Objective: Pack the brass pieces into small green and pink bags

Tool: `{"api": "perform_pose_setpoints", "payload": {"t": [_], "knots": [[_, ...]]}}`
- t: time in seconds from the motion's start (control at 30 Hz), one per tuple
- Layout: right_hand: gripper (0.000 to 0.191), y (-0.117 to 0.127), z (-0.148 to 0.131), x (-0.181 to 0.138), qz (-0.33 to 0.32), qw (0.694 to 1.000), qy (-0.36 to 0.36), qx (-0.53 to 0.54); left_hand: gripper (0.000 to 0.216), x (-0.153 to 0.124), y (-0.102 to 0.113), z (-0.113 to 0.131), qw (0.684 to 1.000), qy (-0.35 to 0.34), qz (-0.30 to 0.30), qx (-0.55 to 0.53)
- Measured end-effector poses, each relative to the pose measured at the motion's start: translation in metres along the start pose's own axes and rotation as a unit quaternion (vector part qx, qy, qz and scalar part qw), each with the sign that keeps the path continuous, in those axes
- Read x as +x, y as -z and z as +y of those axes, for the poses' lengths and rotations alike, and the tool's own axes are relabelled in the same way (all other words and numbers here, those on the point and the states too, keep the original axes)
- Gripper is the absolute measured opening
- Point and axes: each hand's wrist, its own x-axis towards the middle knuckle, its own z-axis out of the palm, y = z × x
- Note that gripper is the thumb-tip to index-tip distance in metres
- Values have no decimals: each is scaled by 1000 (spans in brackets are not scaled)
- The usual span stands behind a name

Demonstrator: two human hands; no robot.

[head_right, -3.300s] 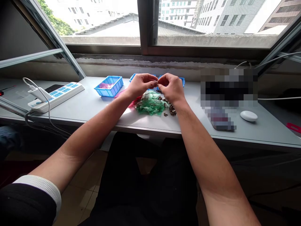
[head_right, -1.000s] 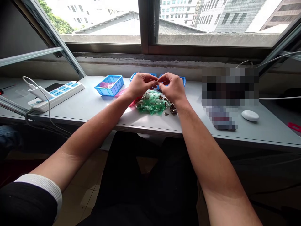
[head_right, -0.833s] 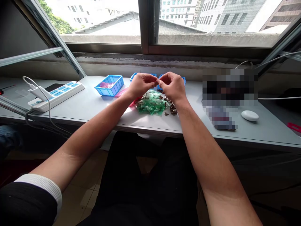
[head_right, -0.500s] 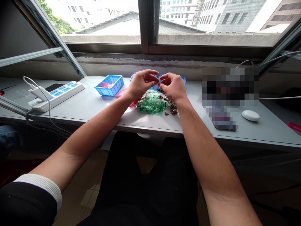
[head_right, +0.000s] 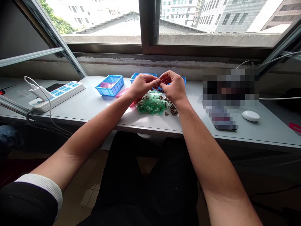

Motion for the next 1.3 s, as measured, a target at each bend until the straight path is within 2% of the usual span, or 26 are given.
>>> {"api": "perform_pose_setpoints", "payload": {"t": [0.17,0.37,0.57,0.73,0.83,0.93,1.03,1.1,1.2,1.3], "knots": [[24,1,-4,-2,-22,1000,-11,15,24,0,0,0,999,6,17,-28],[16,1,-3,-1,2,997,-44,57,53,0,0,-5,998,15,42,-38],[17,-1,3,-1,-17,998,-26,61,55,0,-5,-9,1000,-5,20,-22],[16,1,5,0,-12,1000,-7,16,55,2,-3,-5,998,-16,46,-40],[15,4,10,4,14,1000,5,-11,49,3,1,-3,997,-12,62,-32],[17,9,23,11,88,995,8,-44,30,2,7,-8,997,-25,69,31],[32,15,37,16,162,983,-13,-86,19,1,12,-18,988,-36,29,145],[36,17,41,16,177,979,-25,-100,22,0,14,-25,978,-25,-10,207],[36,16,38,14,169,981,-27,-93,25,-1,15,-32,972,-4,-49,228],[34,12,34,12,140,986,-21,-85,27,0,15,-33,978,-5,-45,201]]}}
